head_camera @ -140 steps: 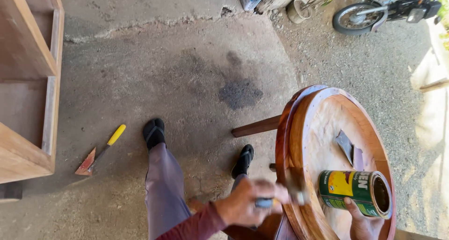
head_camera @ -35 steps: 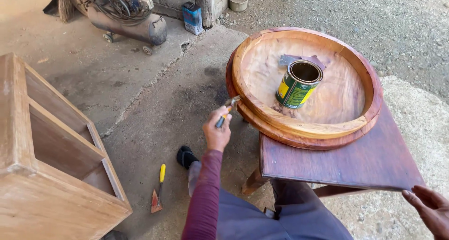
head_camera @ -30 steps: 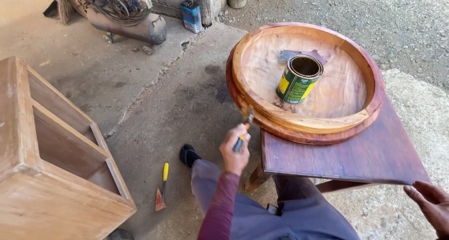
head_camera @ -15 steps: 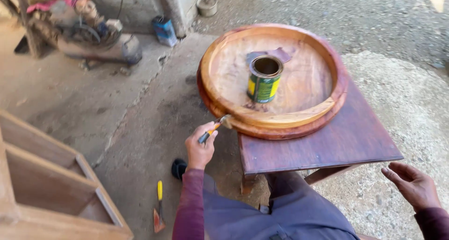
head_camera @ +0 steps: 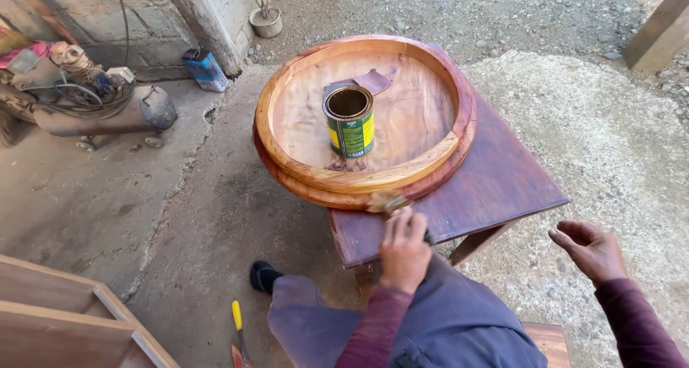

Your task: Applying stain to the edges and sanding the surface of a wooden tabletop in a workshop.

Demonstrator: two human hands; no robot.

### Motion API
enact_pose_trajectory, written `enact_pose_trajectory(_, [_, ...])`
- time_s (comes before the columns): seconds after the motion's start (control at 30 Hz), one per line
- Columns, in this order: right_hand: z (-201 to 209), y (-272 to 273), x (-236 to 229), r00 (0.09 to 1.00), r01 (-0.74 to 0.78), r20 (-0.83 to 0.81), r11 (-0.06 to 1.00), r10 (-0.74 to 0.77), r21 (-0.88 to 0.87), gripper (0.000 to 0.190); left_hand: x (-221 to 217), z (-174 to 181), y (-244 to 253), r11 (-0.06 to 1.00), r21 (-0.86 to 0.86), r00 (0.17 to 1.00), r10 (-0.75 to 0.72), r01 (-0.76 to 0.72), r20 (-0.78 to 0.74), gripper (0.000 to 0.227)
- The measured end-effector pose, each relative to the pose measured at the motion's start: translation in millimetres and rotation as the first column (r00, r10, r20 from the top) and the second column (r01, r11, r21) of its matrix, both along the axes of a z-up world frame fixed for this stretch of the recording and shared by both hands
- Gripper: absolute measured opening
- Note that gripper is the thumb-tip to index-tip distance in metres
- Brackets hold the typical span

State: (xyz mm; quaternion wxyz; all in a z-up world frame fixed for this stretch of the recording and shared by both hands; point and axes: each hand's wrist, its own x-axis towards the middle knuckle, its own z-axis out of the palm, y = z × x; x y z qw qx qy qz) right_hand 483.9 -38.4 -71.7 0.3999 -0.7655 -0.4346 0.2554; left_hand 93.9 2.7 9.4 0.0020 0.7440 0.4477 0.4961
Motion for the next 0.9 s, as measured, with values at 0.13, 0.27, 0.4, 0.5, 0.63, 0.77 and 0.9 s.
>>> enact_pose_trajectory(0.13, [-6.7,2.7,-3.3,0.998,-0.056,0.011,0.998,0.056,0.033,0.053,49.2,-26.0,17.5,0.984,-0.054,0.982,-0.165,0.17,0.094,0.033])
enact_pose_trajectory(0.27, [-13.1,8.8,1.3,0.996,-0.076,-0.034,0.996,0.078,0.04,0.053,20.5,-12.9,18.3,0.935,-0.022,0.929,-0.348,0.353,0.127,0.037])
enact_pose_trajectory(0.4, [-24.9,-1.3,6.0,0.996,-0.059,-0.067,0.998,0.059,0.006,0.052,-67.0,-7.6,-1.8,0.973,-0.057,0.972,-0.219,0.224,0.086,0.04])
enact_pose_trajectory(0.5, [-33.2,-4.3,12.6,0.995,-0.053,-0.087,0.999,0.053,0.01,0.05,-109.4,3.1,-12.5,0.996,-0.016,0.994,-0.086,0.087,0.064,0.037])
enact_pose_trajectory(0.63, [-42.4,-14.7,16.6,0.996,-0.015,-0.083,1.0,0.014,-0.008,0.049,-116.7,9.0,-19.3,0.98,0.052,0.981,0.194,-0.194,-0.007,0.031])
enact_pose_trajectory(0.77, [-51.5,-12.7,13.8,0.992,-0.013,-0.122,1.0,0.015,0.016,0.049,-43.9,6.9,-14.1,0.998,-0.009,0.985,0.06,-0.063,-0.164,0.036])
enact_pose_trajectory(0.9, [-58.7,-10.0,3.8,0.985,-0.052,-0.163,0.999,0.053,0.007,0.049,18.8,-8.1,-0.7,0.999,0.046,0.993,-0.011,0.016,-0.122,0.036])
